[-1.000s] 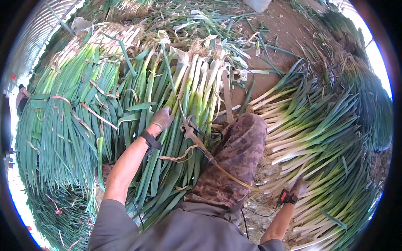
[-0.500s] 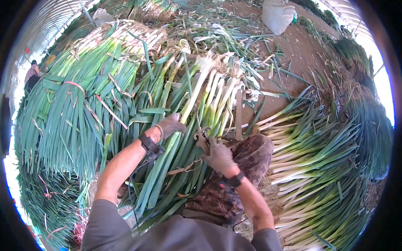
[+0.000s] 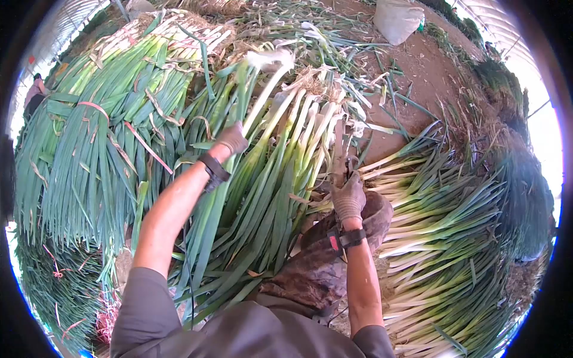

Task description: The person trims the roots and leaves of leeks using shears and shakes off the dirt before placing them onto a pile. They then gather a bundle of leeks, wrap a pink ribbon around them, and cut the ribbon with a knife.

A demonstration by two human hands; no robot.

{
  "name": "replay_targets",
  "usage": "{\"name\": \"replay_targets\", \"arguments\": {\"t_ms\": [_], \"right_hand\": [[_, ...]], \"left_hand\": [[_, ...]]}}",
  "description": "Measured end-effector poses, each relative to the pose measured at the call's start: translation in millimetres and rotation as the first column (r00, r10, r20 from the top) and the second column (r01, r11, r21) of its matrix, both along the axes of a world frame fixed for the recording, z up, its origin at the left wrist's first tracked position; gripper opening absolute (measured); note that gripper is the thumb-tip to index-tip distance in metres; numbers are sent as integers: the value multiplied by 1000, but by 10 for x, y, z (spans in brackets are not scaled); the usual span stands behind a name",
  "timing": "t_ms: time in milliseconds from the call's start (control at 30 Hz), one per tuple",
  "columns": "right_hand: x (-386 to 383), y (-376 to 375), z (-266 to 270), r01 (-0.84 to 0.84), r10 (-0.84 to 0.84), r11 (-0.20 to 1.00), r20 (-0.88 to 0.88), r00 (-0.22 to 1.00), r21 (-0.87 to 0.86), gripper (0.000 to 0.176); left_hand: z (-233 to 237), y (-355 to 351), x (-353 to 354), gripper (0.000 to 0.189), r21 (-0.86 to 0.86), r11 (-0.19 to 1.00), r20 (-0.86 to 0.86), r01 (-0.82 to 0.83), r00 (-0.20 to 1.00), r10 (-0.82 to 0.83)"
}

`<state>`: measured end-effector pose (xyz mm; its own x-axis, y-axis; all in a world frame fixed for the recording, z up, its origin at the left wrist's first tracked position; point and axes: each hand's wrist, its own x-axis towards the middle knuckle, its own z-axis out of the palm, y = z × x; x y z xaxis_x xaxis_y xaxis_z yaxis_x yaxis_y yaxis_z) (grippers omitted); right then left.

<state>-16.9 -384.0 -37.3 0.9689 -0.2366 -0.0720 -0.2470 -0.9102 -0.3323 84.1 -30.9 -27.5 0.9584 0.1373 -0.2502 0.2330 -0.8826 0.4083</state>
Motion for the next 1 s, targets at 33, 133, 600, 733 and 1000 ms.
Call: {"name": "replay_targets", "arguments": {"t_ms": [33,133,600,733,1000], "right_hand": [[60,-3,-46,14,-15,1000,-47,999,-16,75],[212,-40,-257,53,-66,995,-156,986,-87,89],[904,1457,-337,-369,369,918,26,929,144,31],[1072,1852,-433,-296,330,936,-186,925,189,42],[921,2217,-408,-151,180,967,-130,975,207,49]], "left_hand": [[-122,-86,-38,33,37,999,35,6,999,-7],[-326,-259,-19,29,35,999,15,-11,1000,10],[-552,-92,286,48,-313,948,-204,-48,979,-18],[-359,193,197,54,-527,837,-200,-147,979,45],[-195,460,-65,56,-682,701,-195,-211,975,104]]}}
